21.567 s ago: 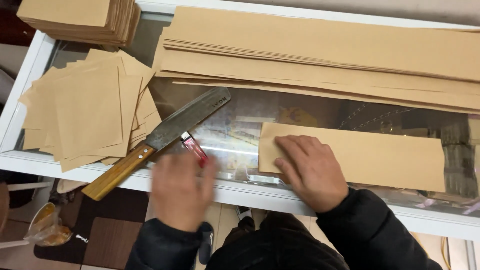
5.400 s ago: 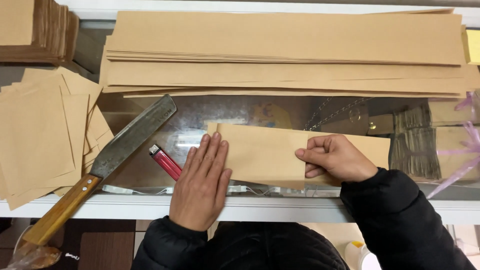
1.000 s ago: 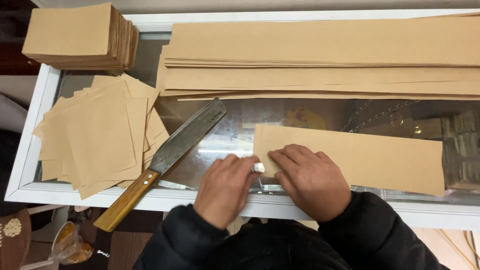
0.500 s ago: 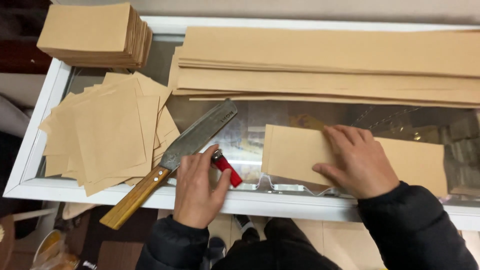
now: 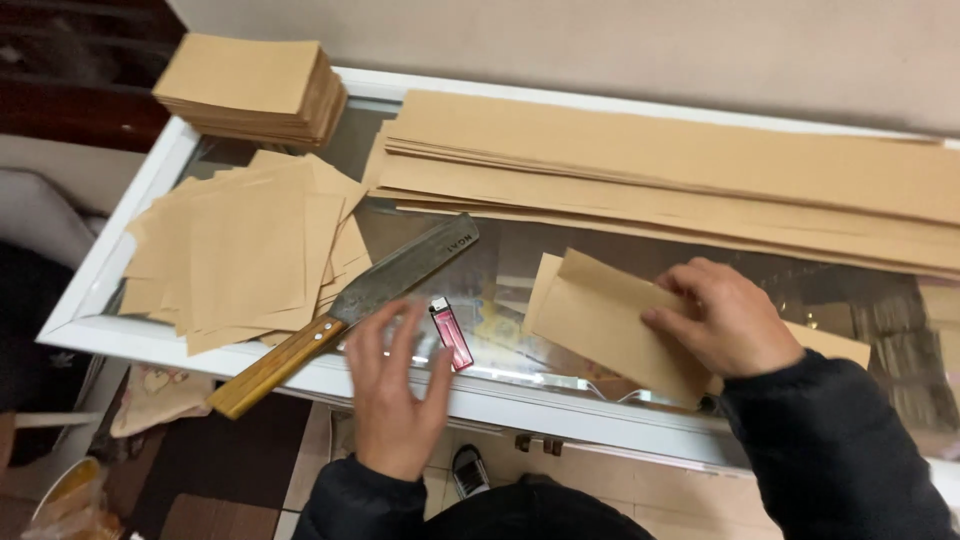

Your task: Folding long strips of brown paper and cutting them into individual bags using a large knife on a glass counter.

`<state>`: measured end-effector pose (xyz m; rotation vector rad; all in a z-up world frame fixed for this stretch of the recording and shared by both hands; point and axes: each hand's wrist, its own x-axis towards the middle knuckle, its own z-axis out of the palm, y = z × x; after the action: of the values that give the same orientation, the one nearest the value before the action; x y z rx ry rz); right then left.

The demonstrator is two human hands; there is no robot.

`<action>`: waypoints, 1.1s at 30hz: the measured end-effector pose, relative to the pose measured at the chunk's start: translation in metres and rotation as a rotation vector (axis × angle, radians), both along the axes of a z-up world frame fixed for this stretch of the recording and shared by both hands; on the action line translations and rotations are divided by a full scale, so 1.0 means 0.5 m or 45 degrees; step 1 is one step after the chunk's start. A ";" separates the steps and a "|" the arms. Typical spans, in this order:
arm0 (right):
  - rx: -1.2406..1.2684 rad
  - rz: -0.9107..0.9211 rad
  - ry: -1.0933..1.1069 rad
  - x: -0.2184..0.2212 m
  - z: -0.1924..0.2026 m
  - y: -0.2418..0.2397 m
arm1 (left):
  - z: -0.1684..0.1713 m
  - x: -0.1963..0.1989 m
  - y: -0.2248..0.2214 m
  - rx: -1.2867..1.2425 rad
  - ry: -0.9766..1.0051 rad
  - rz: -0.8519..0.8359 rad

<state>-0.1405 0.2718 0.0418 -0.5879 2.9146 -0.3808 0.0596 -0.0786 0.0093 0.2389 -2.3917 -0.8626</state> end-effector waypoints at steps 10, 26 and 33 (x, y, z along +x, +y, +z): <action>-1.018 -0.084 -0.934 0.158 0.113 -0.017 | 0.085 -0.016 0.128 1.089 -0.140 -0.287; -0.927 -0.150 -1.473 0.247 -0.018 -0.180 | 0.061 0.089 -0.022 1.087 -0.096 -0.194; -0.959 -0.155 -1.503 0.278 -0.046 -0.298 | 0.103 0.093 -0.158 1.050 -0.214 -0.309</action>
<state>-0.0014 0.1229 0.0187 -0.1230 1.6108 -1.3090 0.1063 -0.1579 0.0610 0.3449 -2.0997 -1.9846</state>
